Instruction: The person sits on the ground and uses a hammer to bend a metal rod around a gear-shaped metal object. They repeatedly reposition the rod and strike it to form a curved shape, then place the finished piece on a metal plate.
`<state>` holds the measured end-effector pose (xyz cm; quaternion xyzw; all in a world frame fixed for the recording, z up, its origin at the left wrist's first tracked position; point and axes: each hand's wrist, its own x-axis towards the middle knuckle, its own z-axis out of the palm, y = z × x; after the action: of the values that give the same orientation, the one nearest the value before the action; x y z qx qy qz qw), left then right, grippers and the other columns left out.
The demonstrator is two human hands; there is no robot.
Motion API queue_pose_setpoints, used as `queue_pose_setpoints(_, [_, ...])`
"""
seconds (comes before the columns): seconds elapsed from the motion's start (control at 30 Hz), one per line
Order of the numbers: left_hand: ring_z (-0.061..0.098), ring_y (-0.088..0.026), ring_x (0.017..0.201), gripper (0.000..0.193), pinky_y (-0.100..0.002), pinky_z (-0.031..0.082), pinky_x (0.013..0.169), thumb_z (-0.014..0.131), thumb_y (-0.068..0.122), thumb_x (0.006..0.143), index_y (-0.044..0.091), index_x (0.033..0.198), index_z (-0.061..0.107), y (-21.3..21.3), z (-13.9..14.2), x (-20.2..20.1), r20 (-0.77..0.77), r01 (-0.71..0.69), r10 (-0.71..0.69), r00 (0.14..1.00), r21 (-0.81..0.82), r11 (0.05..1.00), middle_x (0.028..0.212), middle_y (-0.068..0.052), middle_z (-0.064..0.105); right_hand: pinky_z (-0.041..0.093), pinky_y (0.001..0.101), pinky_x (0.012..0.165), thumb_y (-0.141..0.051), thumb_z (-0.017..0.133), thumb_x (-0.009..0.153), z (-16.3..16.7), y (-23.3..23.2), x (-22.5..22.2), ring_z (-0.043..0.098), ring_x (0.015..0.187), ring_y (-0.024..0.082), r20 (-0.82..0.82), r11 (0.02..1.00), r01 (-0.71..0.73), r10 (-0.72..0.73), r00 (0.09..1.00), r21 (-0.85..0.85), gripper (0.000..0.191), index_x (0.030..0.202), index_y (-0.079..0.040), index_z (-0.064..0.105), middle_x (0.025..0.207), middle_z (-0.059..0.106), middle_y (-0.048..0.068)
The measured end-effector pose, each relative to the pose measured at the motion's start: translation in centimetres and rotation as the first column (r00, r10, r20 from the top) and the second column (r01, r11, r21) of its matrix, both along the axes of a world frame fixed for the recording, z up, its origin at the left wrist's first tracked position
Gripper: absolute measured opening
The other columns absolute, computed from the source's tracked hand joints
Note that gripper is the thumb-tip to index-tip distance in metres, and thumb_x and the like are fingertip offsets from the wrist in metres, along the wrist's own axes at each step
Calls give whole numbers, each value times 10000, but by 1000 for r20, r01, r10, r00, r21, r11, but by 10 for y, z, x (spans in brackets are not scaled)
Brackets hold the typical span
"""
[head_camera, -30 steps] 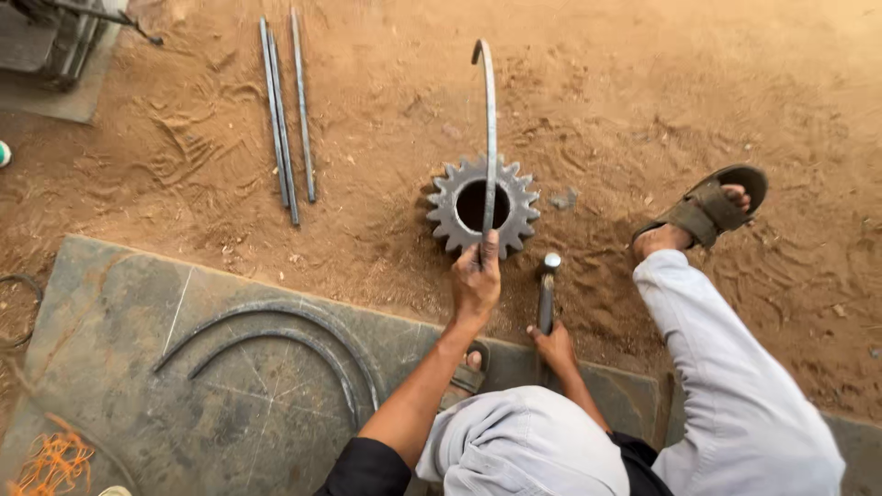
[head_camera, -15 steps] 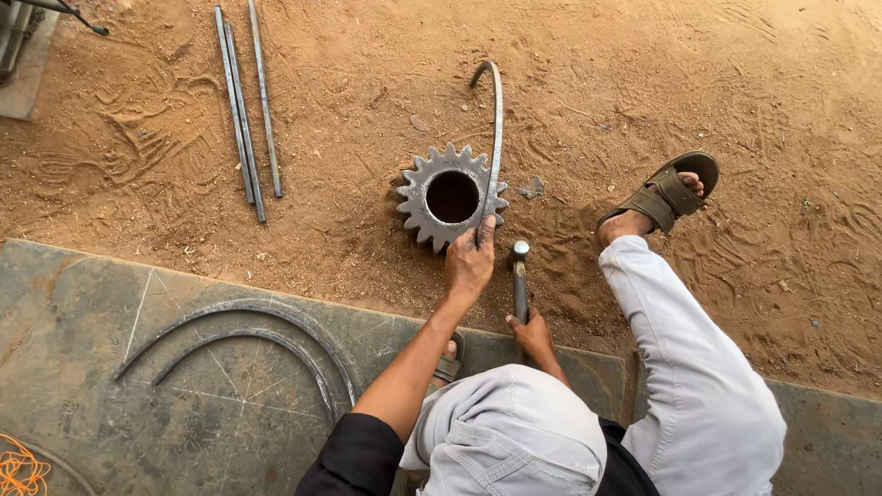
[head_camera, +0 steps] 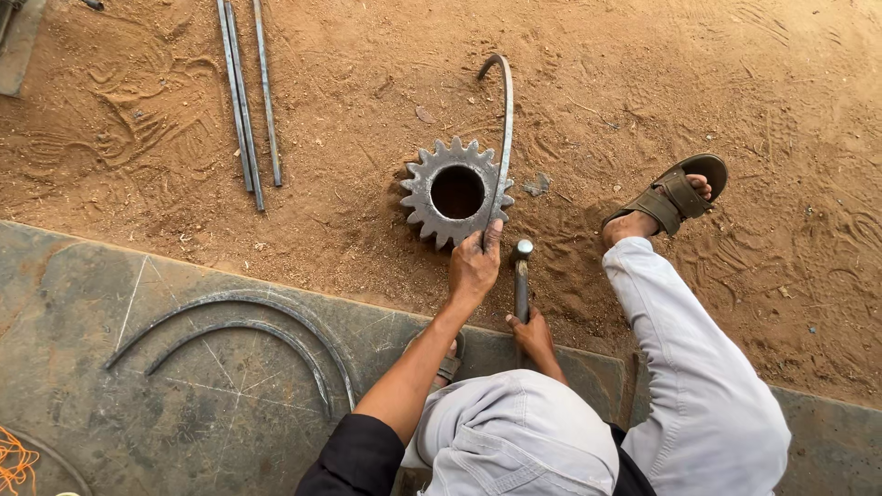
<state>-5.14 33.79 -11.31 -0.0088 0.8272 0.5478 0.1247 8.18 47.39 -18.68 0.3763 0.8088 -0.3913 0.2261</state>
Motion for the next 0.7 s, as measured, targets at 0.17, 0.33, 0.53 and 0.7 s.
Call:
queue_pose_setpoints(0.17, [535,-156,481,689,-383,482,401,334,726,988,136,674,501,-2,3,2,78,-24,20,997,53,998,586,-25,501,562,481,909,-383,783,857,2,-1,-1,744,974,326,0,1000,5,-5,1000,-5,649,1383,-62,582,1131,754,182])
queue_pose_setpoints(0.33, [570,-174,486,707,-387,477,425,337,742,977,132,672,527,-7,13,3,59,-41,39,997,33,999,572,-36,514,562,489,907,-390,783,851,3,-2,-2,735,999,336,25,1000,-3,2,1000,21,647,1380,-73,590,1143,744,189])
queue_pose_setpoints(0.53, [572,-184,474,698,-387,500,390,308,743,964,141,685,523,-5,20,1,63,-50,45,997,67,997,557,-40,492,560,490,906,-393,783,862,2,-2,-2,736,992,340,22,1000,-19,18,1000,18,630,1363,-56,603,1147,745,204])
queue_pose_setpoints(0.7, [463,-156,422,725,-379,386,328,241,724,1004,134,645,460,8,29,1,1,-131,131,991,68,989,538,-12,434,567,484,883,-368,778,853,4,-3,-1,743,958,341,0,1000,0,0,1000,15,634,1377,-63,591,1128,750,204])
